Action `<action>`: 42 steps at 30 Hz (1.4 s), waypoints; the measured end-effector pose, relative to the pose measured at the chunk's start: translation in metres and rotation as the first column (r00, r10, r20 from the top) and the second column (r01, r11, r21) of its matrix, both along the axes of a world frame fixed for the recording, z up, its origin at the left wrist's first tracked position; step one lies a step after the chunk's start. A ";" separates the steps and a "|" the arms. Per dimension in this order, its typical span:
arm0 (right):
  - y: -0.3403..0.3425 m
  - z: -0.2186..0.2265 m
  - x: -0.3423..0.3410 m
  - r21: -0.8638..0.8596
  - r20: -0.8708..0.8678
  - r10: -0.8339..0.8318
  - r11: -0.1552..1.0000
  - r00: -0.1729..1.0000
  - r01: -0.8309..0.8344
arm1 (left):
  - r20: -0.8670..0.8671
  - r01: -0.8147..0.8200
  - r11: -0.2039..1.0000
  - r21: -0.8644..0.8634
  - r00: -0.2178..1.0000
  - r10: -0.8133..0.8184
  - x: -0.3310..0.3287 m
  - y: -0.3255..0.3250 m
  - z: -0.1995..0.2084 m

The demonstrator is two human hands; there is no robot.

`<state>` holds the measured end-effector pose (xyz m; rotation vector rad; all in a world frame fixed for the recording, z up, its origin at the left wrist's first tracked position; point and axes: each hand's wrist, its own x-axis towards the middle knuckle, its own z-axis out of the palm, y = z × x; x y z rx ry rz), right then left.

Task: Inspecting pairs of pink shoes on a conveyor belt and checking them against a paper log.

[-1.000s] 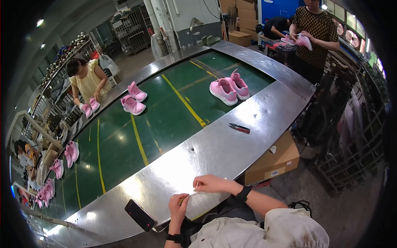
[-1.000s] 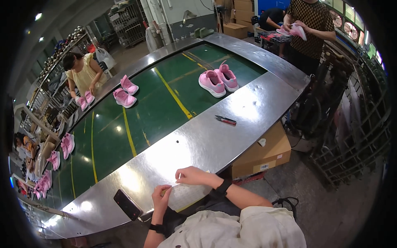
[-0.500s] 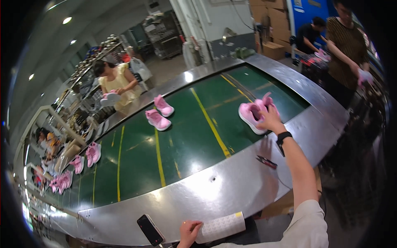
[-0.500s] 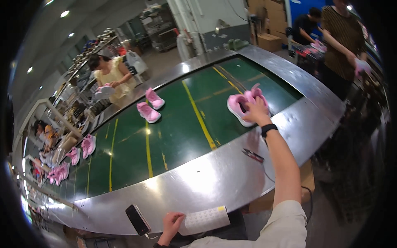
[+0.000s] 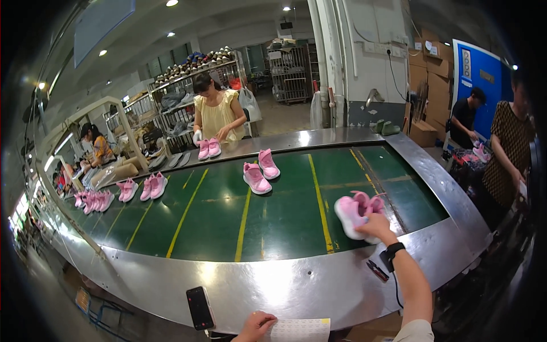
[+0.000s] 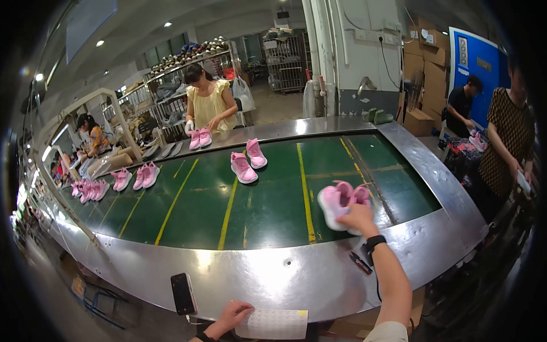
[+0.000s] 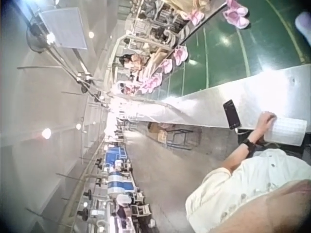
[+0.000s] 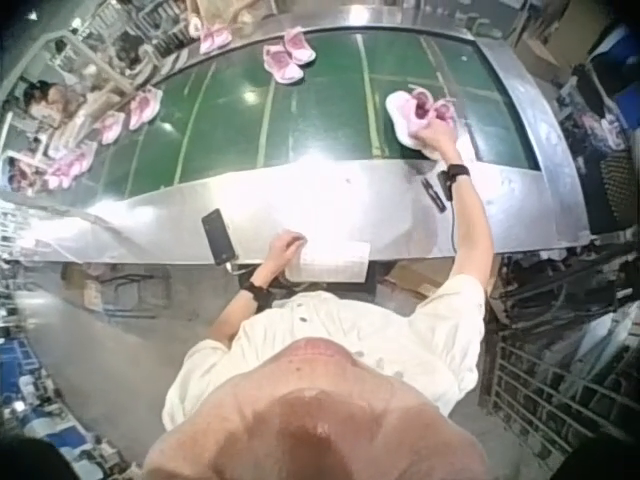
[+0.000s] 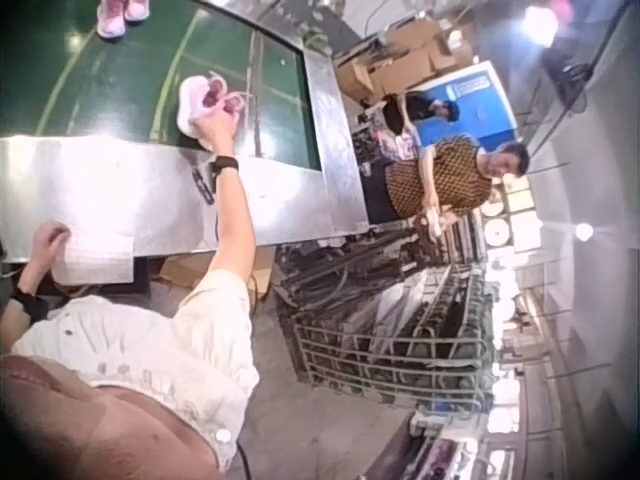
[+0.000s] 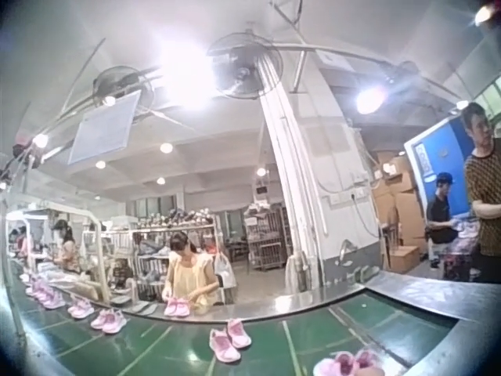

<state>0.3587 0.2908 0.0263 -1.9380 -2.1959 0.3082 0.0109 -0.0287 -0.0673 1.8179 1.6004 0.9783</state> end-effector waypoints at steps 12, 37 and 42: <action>-0.226 0.013 -0.132 -0.019 0.073 0.453 0.891 0.888 -0.453 | 0.278 0.212 0.967 -0.140 0.946 -0.167 0.018 -0.017 0.070; -0.273 0.061 -0.177 0.548 -0.259 0.710 0.666 0.655 -0.506 | 0.711 0.076 0.965 -0.250 0.691 0.130 0.006 -0.019 0.121; -0.271 0.054 -0.173 0.599 -0.127 0.709 0.612 0.694 -0.516 | 0.720 0.086 0.944 -0.318 0.669 0.182 0.010 -0.014 0.114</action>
